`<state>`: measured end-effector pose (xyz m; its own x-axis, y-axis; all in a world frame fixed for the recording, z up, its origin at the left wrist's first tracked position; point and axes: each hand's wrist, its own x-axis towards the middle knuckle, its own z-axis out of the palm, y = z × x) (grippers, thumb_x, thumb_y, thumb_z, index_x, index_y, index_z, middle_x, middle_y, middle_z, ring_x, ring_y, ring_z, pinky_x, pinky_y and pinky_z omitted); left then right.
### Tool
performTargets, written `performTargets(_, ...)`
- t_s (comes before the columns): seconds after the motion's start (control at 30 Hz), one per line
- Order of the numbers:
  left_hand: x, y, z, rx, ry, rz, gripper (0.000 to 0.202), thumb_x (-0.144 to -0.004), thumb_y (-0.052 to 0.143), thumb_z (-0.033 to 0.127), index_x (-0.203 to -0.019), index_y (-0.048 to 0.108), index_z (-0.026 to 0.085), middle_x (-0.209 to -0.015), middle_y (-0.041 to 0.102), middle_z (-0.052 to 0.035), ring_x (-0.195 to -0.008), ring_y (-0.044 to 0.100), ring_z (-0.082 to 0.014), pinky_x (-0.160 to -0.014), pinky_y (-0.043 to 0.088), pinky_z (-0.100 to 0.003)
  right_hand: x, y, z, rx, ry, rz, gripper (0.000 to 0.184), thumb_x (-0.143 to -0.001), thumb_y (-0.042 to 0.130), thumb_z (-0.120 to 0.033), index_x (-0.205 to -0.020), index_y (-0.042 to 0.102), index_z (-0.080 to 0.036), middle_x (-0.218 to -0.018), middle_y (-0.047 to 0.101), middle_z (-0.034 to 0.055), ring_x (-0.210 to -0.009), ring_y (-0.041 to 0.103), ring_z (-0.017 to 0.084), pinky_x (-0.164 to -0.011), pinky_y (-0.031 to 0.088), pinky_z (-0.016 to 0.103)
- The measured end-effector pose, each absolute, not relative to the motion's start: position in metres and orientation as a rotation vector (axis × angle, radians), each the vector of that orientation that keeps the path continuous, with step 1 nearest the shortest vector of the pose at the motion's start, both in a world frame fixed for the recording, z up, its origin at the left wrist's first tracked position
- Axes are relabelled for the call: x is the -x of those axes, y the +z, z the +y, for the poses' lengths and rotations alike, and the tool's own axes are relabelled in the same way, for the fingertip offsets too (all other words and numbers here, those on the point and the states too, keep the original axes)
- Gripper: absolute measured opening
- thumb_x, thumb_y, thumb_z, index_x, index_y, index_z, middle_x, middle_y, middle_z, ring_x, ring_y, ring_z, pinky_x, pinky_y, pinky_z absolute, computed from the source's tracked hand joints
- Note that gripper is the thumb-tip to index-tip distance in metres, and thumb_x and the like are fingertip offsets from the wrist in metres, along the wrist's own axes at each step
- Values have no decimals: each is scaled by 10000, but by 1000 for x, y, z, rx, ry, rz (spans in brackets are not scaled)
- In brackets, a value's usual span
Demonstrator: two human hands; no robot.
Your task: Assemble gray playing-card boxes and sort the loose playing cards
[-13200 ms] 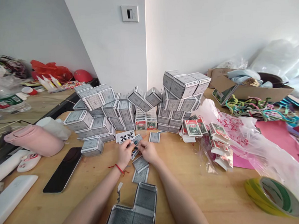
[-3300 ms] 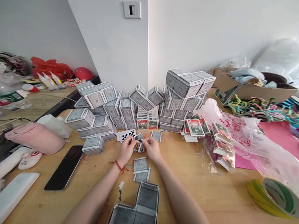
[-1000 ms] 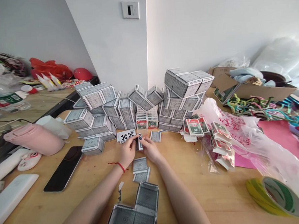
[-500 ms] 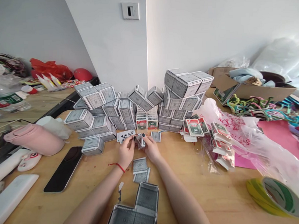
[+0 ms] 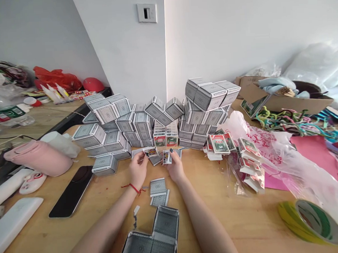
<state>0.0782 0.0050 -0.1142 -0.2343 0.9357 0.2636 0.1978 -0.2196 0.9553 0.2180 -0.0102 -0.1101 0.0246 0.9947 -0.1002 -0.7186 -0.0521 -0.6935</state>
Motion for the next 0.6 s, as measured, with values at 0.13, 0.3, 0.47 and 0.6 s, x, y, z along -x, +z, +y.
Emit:
performTargets(0.13, -79, -117, 4, -1468, 1442, 1345, 206, -721, 547, 283, -882, 550, 155, -847, 621, -51, -765, 595, -143, -719, 479, -284, -218, -111, -9, 692, 1516, -549, 212, -691, 577, -385, -826, 593, -222, -763, 620, 20, -581, 551, 165, -527, 464, 310)
performTargets(0.3, -82, -115, -1, -1679, 1327, 1248, 154, -712, 552, 247, -836, 513, 165, -829, 585, -33, -739, 580, -133, -690, 481, -283, -216, -111, -8, 740, 1473, -619, 289, -703, 557, -404, -912, 593, -209, -825, 626, 36, -659, 571, 184, -579, 470, 318)
performTargets(0.47, -82, -102, -8, -1946, 1257, 1176, 61, -695, 544, 176, -698, 484, 167, -1000, 509, -69, -920, 523, -172, -699, 472, -285, -214, -110, -10, 818, 1387, -779, 258, -674, 606, -357, -884, 615, -207, -865, 627, 33, -759, 560, 183, -657, 444, 284)
performTargets(0.6, -81, -98, -10, -2021, 1187, 1161, 65, -683, 538, 131, -669, 485, 166, -1119, 459, -84, -931, 520, -179, -648, 467, -278, -214, -108, -12, 858, 1358, -934, 253, -681, 605, -355, -888, 625, -212, -871, 623, 32, -769, 549, 179, -675, 420, 275)
